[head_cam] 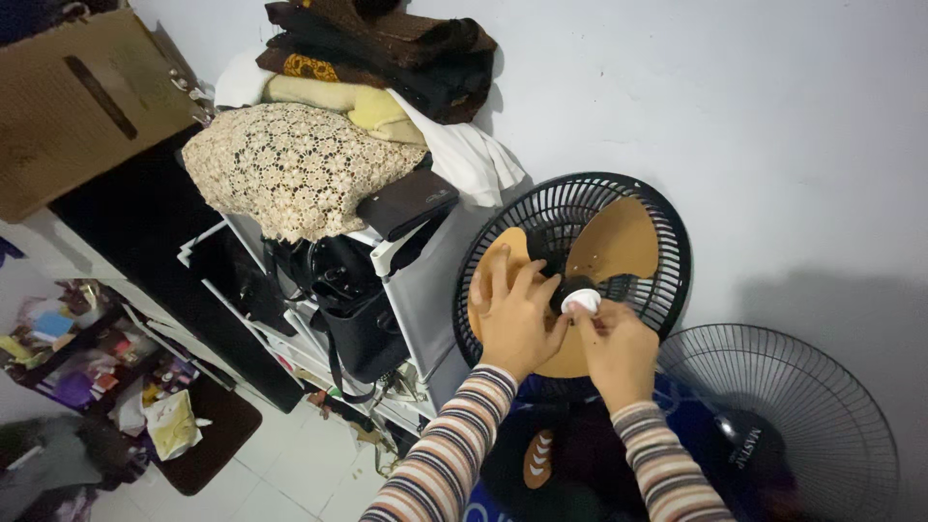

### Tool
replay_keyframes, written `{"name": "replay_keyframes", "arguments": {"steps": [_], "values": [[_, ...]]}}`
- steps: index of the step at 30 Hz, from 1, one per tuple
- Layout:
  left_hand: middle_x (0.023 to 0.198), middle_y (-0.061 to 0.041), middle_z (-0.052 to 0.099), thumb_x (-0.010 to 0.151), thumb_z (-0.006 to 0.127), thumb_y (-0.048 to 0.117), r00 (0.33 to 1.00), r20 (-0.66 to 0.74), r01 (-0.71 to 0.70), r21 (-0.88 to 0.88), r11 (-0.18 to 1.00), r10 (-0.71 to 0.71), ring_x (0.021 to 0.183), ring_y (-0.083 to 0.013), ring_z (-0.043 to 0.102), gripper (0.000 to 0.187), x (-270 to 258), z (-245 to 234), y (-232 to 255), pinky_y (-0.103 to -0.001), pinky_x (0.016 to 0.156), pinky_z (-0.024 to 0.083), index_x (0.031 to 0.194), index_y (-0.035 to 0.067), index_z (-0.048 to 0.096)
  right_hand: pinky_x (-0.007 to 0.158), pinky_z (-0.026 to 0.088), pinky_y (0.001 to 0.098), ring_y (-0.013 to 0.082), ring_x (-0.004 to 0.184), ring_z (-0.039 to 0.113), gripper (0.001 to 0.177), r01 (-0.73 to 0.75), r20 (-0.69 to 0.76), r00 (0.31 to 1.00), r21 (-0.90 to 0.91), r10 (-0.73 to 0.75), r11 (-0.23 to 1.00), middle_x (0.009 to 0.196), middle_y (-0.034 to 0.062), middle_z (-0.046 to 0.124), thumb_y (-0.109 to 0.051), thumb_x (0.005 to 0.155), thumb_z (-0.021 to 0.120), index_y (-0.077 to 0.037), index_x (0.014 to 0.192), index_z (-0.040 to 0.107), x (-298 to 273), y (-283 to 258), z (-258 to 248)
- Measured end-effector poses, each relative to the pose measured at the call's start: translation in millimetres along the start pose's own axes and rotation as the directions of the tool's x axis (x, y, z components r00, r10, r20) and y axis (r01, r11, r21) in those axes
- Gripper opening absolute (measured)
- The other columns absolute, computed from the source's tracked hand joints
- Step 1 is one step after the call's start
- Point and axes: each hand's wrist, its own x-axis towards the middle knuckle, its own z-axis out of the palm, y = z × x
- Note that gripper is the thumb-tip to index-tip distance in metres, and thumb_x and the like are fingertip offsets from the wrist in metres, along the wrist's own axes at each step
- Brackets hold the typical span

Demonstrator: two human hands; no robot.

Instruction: The person assembles a table fan by attaching the front grille, inserting the fan blades, securing them with a nut, and attaching the rear grille. The person then repositions the assembled fan on the floor.

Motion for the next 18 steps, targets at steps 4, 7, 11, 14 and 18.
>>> {"name": "replay_keyframes", "arguments": {"steps": [4,7,11,14,18], "values": [[0.127,-0.007,0.053,0.068,0.073,0.035,1.000,-0.001,-0.003,0.005,1.000,0.003,0.136,-0.0375,0.025,0.047,0,0,1,-0.060,0.105,0.010,0.110,0.014,0.067,0.065,0.052,0.0361,0.0295,0.073,0.065,0.034,0.330,-0.146,0.934,0.005,-0.325,0.944,0.085,0.0160,0.064,-0.021,0.071,0.074,0.001,0.096,0.064,-4,-11,-8],[0.126,-0.007,0.052,0.064,0.075,0.036,1.000,0.024,-0.004,0.009,1.000,0.004,0.135,-0.0371,0.024,0.051,1,-1,2,-0.060,0.104,0.010,0.110,0.014,0.066,0.066,0.052,0.0361,0.0290,0.074,0.065,0.028,0.337,-0.088,0.937,-0.033,-0.338,0.941,0.086,0.0177,0.065,-0.018,0.076,0.071,0.001,0.097,0.069,-1,-12,-8],[0.127,-0.005,0.053,0.056,0.078,0.035,0.997,0.071,0.007,0.037,0.999,-0.010,0.134,-0.0346,0.025,0.062,1,3,0,-0.060,0.105,0.008,0.112,0.015,0.065,0.064,0.052,0.0357,0.0276,0.068,0.067,0.027,0.202,-0.049,0.978,-0.041,-0.204,0.979,0.077,0.0152,0.067,-0.023,0.077,0.073,0.001,0.087,0.069,3,-12,-3],[0.126,-0.002,0.054,0.059,0.079,0.032,1.000,0.024,-0.001,0.076,0.997,-0.001,0.136,-0.0320,0.026,0.057,1,10,-2,-0.058,0.106,0.007,0.113,0.017,0.065,0.063,0.052,0.0346,0.0259,0.067,0.068,0.031,0.095,-0.031,0.995,-0.022,-0.096,0.995,0.075,0.0145,0.069,-0.028,0.077,0.074,0.002,0.082,0.069,5,-10,3],[0.122,-0.002,0.054,0.062,0.079,0.033,1.000,-0.002,0.007,0.066,0.998,-0.007,0.137,-0.0318,0.027,0.054,-2,17,-3,-0.058,0.106,0.006,0.112,0.017,0.065,0.063,0.052,0.0342,0.0259,0.067,0.068,0.031,0.045,-0.018,0.999,-0.040,-0.046,0.998,0.076,0.0165,0.069,-0.029,0.083,0.074,0.001,0.085,0.070,8,-3,4]]}}
